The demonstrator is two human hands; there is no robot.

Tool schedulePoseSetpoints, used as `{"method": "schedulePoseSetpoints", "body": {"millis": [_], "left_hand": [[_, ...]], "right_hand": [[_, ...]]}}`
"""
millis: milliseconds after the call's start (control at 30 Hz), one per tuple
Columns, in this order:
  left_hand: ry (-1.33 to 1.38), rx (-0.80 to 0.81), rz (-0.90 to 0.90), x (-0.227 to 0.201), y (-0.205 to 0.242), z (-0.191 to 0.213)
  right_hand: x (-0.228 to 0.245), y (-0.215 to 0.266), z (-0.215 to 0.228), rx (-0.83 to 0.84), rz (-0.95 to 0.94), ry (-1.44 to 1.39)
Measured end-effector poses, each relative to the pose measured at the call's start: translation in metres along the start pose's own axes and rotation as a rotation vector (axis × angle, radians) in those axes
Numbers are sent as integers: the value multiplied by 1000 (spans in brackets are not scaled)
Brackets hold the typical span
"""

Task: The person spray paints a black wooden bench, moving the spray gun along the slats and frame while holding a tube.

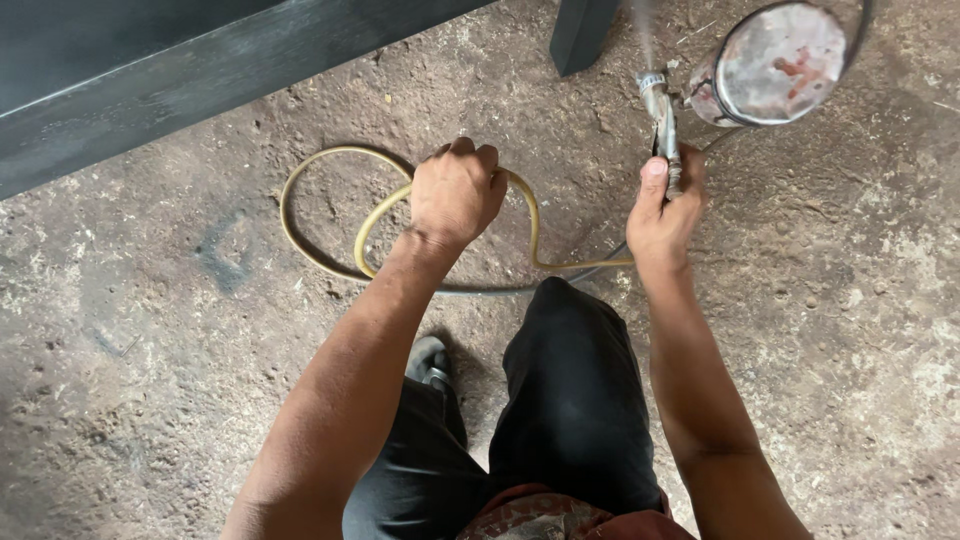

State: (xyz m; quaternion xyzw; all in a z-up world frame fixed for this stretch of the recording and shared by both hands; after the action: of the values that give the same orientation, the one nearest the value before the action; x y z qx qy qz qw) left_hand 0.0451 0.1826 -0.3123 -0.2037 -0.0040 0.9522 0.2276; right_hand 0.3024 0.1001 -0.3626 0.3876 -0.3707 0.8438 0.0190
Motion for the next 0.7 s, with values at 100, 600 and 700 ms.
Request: {"method": "schedulePoseSetpoints", "body": {"millis": [100,600,700], "left_hand": [[-4,48,-2,0,-1,-4],[-25,79,25,3,-8,-8],[-34,16,-5,4,-8,-3]], "right_hand": [[-19,10,-11,13,-72,42],[-11,-1,-7,46,-88,-38],[-16,0,-8,37,-71,-79]]}}
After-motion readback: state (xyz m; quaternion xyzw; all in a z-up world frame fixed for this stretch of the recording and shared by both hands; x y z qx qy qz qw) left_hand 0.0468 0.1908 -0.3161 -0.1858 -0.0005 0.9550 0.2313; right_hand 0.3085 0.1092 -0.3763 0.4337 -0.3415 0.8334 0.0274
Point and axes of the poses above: each hand's wrist, its own y-axis away from the middle knuckle, its own z-axis out of the back of the hand, x = y × z, the point moved 4 cm from there along -y, towards the middle knuckle, and after that the axes turned 4 degrees about y, right-handed, at the moved point
